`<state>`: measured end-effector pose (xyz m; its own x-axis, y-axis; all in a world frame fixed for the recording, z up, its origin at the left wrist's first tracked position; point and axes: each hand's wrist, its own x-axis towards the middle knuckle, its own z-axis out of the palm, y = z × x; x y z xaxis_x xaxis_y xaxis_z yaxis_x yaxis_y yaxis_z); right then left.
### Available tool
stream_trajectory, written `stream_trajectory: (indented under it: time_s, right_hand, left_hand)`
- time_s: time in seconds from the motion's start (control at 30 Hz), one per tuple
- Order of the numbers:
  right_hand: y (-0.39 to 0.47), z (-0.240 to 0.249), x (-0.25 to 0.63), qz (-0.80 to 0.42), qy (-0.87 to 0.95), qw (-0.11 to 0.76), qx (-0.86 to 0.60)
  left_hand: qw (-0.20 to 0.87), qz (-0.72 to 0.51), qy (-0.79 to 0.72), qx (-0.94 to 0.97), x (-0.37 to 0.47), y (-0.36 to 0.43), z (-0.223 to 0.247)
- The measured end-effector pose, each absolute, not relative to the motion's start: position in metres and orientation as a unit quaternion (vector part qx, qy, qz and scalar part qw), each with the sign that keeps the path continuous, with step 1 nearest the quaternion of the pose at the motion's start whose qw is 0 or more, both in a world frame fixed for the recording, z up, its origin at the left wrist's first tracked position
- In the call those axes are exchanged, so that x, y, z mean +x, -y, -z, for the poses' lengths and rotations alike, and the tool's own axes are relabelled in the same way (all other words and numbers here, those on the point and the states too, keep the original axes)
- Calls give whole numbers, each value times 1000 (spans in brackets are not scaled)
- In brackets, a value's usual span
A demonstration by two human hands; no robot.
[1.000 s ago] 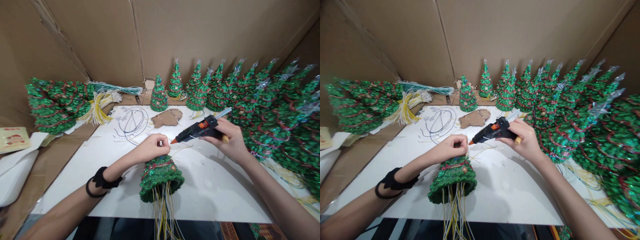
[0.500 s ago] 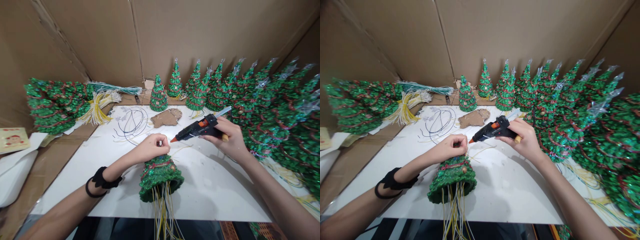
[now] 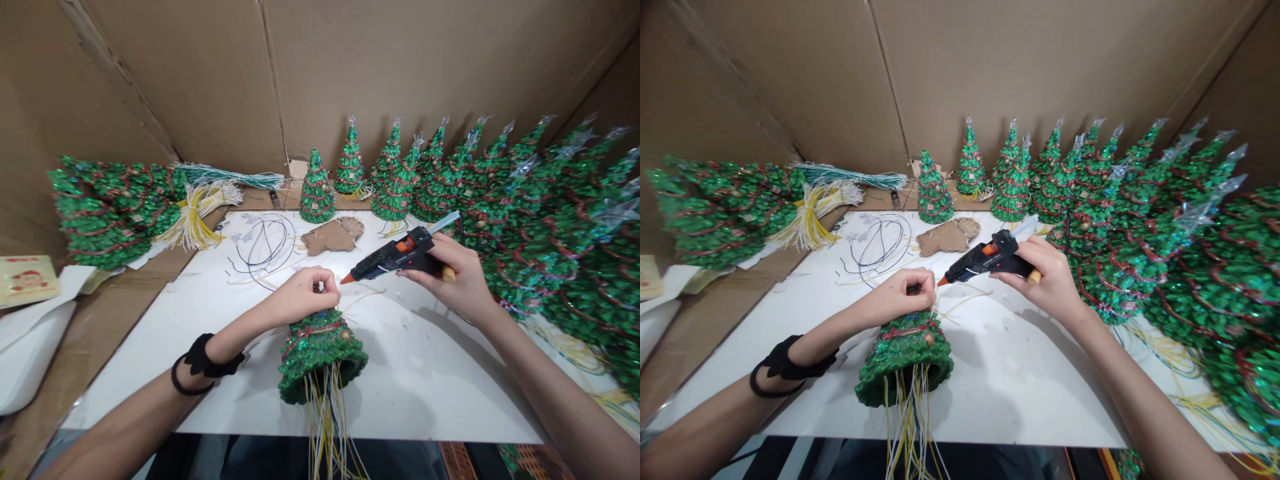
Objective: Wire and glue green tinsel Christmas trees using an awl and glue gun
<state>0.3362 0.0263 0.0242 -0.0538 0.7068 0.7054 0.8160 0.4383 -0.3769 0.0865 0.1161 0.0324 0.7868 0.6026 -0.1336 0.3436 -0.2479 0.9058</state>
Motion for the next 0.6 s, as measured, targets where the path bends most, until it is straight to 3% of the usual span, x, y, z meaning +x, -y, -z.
stream_trajectory:
  time_s: [0.6]
  right_hand:
    - [-27, -22, 337, 78, 716, 450, -529]
  left_hand:
    - [543, -119, -305, 773, 87, -116, -34]
